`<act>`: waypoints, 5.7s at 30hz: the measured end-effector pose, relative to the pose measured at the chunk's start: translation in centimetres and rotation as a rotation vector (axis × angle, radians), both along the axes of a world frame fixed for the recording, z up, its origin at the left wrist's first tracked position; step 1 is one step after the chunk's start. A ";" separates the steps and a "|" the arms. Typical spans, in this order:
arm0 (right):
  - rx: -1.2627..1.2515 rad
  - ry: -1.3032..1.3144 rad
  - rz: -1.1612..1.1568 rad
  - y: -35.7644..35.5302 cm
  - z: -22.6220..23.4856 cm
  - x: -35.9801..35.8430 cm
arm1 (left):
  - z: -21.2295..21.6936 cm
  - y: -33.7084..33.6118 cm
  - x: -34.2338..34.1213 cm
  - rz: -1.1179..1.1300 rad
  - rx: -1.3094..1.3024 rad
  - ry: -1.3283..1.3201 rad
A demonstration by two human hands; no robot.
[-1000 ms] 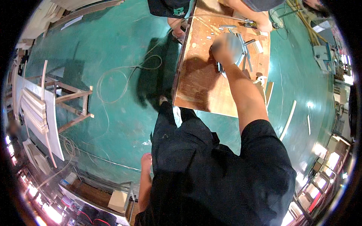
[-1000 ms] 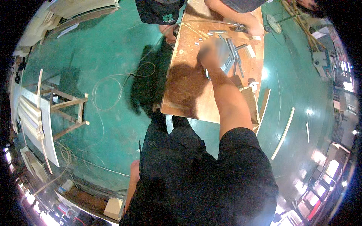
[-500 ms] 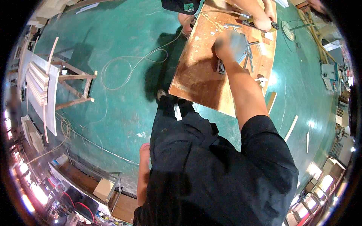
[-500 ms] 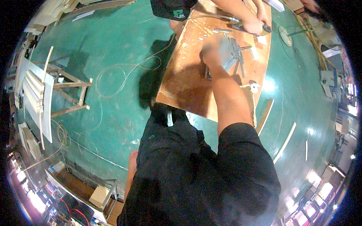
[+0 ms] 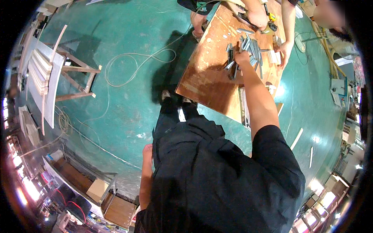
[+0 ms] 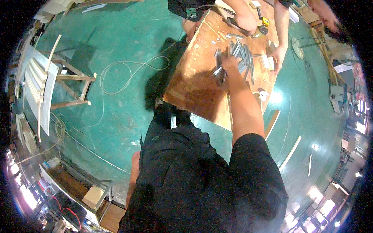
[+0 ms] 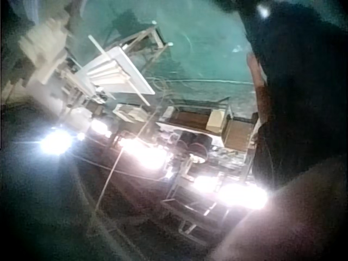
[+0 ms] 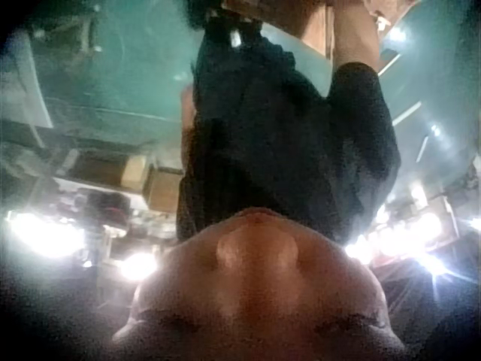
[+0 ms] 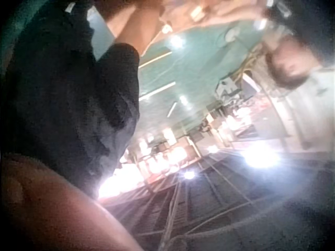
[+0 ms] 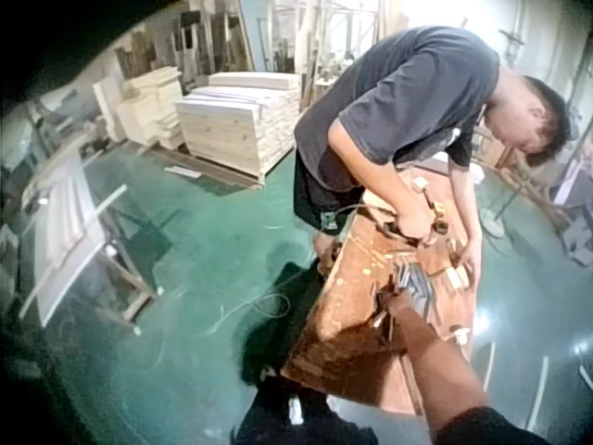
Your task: The person assembles wooden planks on a workbench using a pneumatic nail gun. They align the planks, secure them with nails, and occasionally move to retrieve more fasteners from a nearby table.
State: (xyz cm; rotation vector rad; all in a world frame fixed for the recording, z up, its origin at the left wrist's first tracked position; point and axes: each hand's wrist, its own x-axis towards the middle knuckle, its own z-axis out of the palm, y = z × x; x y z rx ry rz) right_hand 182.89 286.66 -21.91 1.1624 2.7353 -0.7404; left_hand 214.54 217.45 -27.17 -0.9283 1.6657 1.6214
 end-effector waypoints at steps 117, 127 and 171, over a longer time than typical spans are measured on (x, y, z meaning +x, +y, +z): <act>-0.375 0.070 2.875 -287.6 -2.7 -15.0 | 2.1 -200.1 -19.5 1.256 -1.369 -0.244; -0.457 0.193 2.774 -286.2 2.6 -13.0 | 6.5 -201.0 -20.6 1.966 -0.357 0.236; -1.015 -0.508 0.873 -226.5 5.4 -59.8 | 5.5 -185.2 -39.3 0.665 -0.997 -0.445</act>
